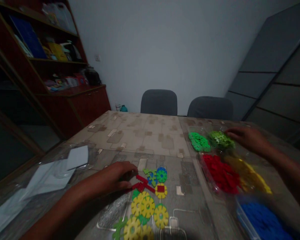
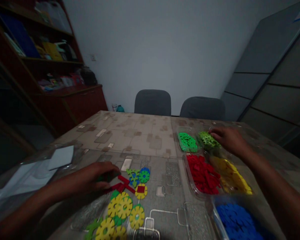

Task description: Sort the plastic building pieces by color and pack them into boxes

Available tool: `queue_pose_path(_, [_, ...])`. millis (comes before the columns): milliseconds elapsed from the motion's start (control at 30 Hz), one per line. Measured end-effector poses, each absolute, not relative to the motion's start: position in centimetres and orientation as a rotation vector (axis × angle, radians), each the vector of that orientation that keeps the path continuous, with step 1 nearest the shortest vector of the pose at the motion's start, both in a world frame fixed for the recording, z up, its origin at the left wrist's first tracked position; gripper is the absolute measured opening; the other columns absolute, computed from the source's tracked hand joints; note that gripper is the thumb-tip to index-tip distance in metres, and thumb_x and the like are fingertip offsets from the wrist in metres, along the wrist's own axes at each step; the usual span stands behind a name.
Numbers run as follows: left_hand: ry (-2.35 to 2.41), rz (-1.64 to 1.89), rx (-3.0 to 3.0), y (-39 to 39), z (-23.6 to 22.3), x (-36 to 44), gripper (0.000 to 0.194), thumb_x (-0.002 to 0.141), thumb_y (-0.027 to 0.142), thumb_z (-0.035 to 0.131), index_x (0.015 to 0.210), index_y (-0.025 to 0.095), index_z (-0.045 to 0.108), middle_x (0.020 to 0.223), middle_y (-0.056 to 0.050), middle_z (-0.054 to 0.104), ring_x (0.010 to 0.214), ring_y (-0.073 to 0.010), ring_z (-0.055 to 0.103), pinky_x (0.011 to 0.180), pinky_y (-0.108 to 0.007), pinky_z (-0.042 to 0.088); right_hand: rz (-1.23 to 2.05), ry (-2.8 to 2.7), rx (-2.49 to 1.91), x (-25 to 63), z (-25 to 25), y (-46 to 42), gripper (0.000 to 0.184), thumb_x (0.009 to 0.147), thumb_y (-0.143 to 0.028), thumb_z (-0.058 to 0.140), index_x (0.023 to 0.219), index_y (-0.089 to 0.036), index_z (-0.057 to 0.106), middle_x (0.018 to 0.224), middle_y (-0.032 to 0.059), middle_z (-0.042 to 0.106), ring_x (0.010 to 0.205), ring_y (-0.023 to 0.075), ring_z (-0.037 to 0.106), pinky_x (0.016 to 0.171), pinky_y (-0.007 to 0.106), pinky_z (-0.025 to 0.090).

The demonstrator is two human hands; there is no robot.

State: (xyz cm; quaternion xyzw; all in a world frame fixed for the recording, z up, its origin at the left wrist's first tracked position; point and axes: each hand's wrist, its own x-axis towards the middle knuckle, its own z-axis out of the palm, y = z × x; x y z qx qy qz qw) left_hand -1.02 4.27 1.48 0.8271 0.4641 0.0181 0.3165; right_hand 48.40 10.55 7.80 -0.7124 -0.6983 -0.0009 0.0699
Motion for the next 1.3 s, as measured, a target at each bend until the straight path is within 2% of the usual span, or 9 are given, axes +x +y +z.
queue_pose_path(100, [1.233,-0.005,2.235,4.2,1.1,-0.8,0.037,0.08,0.025,0.07,0.116,0.025,0.064,0.114,-0.006,0.065,0.104,-0.0278,0.06,0.089,-0.039,0.047,0.202,-2.262,-1.887,42.5,7.1,6.1,0.031,0.1,-0.029,0.045,0.116,-0.02,0.071,0.118,0.0085,0.075,0.102,0.0217,0.071,0.088,0.03,0.053])
queue_pose_path(200, [1.211,0.005,2.261,3.8,0.7,0.0,0.04,0.082,0.025,0.068,0.122,0.027,0.061,0.115,-0.006,0.061,0.101,-0.0263,0.06,0.088,-0.038,0.047,0.427,-2.351,-1.7,36.1,5.1,0.9,0.032,0.094,-0.033,0.053,0.12,-0.024,0.071,0.118,0.0096,0.075,0.101,0.0273,0.071,0.087,0.04,0.056])
queue_pose_path(300, [1.182,0.012,2.3,3.6,0.3,0.8,0.028,0.083,0.022,0.064,0.11,0.026,0.065,0.109,-0.005,0.06,0.095,-0.0246,0.061,0.082,-0.035,0.046,0.624,-2.475,-1.624,30.5,3.4,-2.6,0.04,0.091,-0.026,0.057,0.13,-0.027,0.065,0.134,0.0099,0.066,0.118,0.0293,0.063,0.099,0.045,0.051])
queue_pose_path(400, [1.158,0.004,2.315,3.9,0.0,0.8,0.013,0.081,0.02,0.063,0.094,0.023,0.066,0.1,-0.003,0.061,0.088,-0.0227,0.06,0.076,-0.032,0.045,0.644,-2.568,-1.654,26.0,2.5,-3.0,0.041,0.091,-0.019,0.056,0.131,-0.022,0.063,0.137,0.0128,0.062,0.12,0.0302,0.061,0.099,0.045,0.051])
queue_pose_path(600, [1.206,0.008,2.3,4.3,-0.4,0.2,0.023,0.078,0.018,0.064,0.101,0.022,0.064,0.103,-0.004,0.065,0.094,-0.0238,0.061,0.08,-0.032,0.047,0.426,-2.505,-1.774,20.8,1.2,1.0,0.037,0.093,-0.018,0.057,0.129,-0.013,0.062,0.125,0.0179,0.064,0.116,0.0338,0.062,0.094,0.046,0.052])
queue_pose_path(767, [1.239,-0.005,2.286,4.5,-0.6,-0.9,0.029,0.077,0.023,0.066,0.106,0.023,0.064,0.11,-0.004,0.063,0.099,-0.0247,0.061,0.085,-0.034,0.047,0.433,-2.475,-1.805,19.9,0.7,2.7,0.033,0.086,-0.02,0.068,0.118,-0.011,0.067,0.123,0.0199,0.064,0.112,0.0349,0.064,0.088,0.043,0.053])
queue_pose_path(933, [1.319,-0.028,2.277,4.9,-1.0,-1.9,0.04,0.069,0.023,0.07,0.108,0.02,0.063,0.111,-0.007,0.059,0.098,-0.0284,0.06,0.085,-0.039,0.047,0.496,-2.461,-1.733,21.5,1.4,1.8,0.036,0.082,-0.016,0.067,0.118,-0.014,0.063,0.12,0.015,0.065,0.105,0.0292,0.067,0.084,0.037,0.051])
queue_pose_path(1033, [1.315,-0.031,2.276,4.8,-1.2,-1.8,0.041,0.067,0.019,0.068,0.107,0.022,0.061,0.112,-0.006,0.058,0.097,-0.0271,0.059,0.082,-0.037,0.047,0.515,-2.437,-1.702,23.0,2.5,0.5,0.032,0.082,-0.015,0.063,0.114,-0.017,0.06,0.117,0.0109,0.064,0.1,0.025,0.066,0.082,0.033,0.049])
queue_pose_path(1300, [1.217,0.004,2.294,4.5,-1.1,-0.9,0.012,0.075,0.02,0.063,0.088,0.021,0.061,0.098,-0.005,0.061,0.089,-0.0231,0.06,0.079,-0.033,0.047,0.624,-2.244,-1.517,28.4,3.4,-0.9,0.023,0.079,-0.01,0.058,0.1,-0.02,0.053,0.104,0.007,0.06,0.09,0.0211,0.059,0.077,0.032,0.047])
